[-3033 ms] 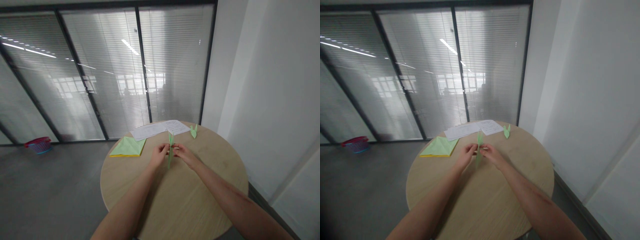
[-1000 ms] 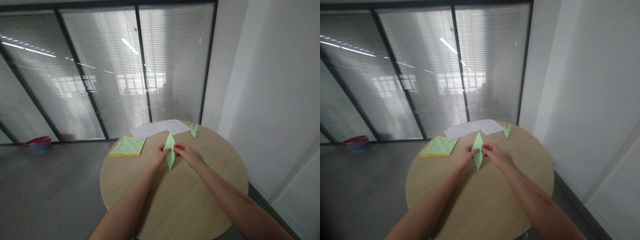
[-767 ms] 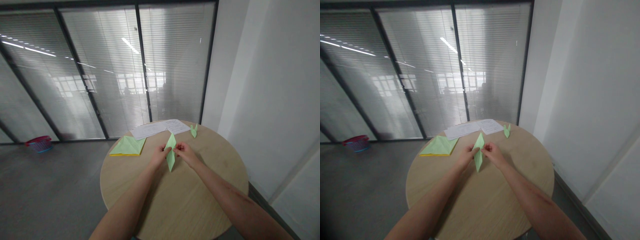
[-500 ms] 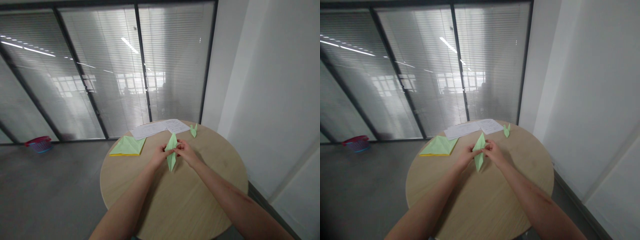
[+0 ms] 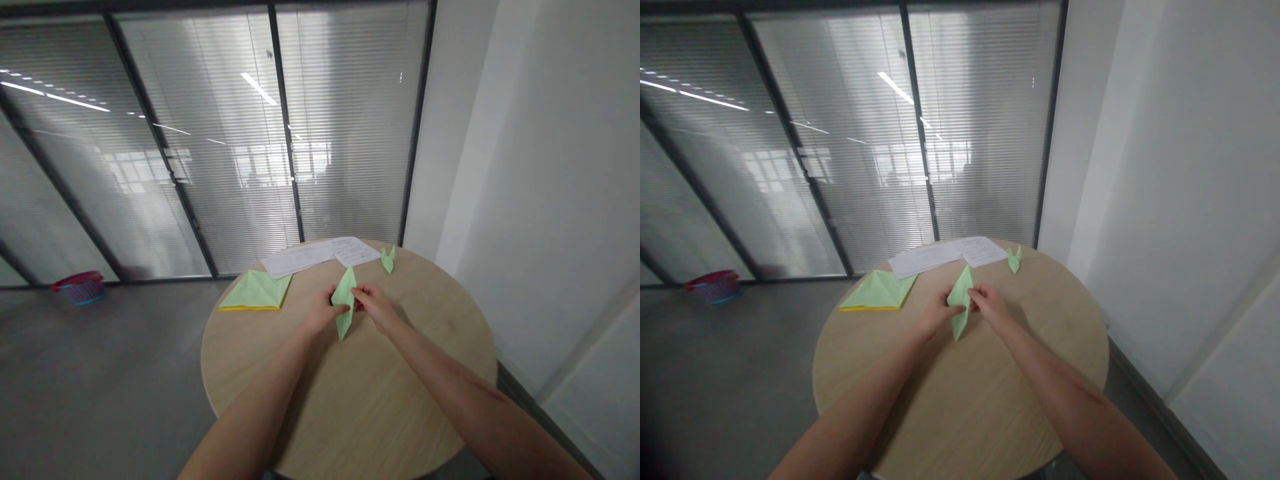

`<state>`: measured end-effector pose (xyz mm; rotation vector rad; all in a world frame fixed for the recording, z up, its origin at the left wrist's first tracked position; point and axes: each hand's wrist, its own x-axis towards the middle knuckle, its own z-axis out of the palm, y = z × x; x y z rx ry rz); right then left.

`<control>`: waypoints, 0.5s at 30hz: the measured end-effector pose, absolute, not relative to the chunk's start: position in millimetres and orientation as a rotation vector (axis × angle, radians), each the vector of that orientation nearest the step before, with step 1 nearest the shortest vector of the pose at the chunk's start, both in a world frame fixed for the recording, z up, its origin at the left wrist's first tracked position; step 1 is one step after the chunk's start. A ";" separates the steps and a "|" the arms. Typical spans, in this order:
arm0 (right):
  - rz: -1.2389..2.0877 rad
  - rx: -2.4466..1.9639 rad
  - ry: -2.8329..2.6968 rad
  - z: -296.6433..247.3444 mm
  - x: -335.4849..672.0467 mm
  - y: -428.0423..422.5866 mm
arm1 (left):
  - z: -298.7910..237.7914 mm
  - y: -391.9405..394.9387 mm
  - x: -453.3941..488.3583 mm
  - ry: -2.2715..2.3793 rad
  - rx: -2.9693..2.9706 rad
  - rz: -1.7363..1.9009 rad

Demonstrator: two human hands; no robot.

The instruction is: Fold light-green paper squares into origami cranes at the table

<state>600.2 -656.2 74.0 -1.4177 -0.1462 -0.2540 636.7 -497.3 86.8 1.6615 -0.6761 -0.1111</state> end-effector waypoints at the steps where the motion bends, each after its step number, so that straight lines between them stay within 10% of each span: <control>1: -0.247 -1.414 -0.142 74.0 600.3 -656.2 | 86.4 -497.6 636.9 -0.681 1.658 -0.113; 15: -0.206 -1.586 -0.152 69.9 602.1 -658.4 | 87.5 -497.2 636.9 -0.537 1.575 -0.155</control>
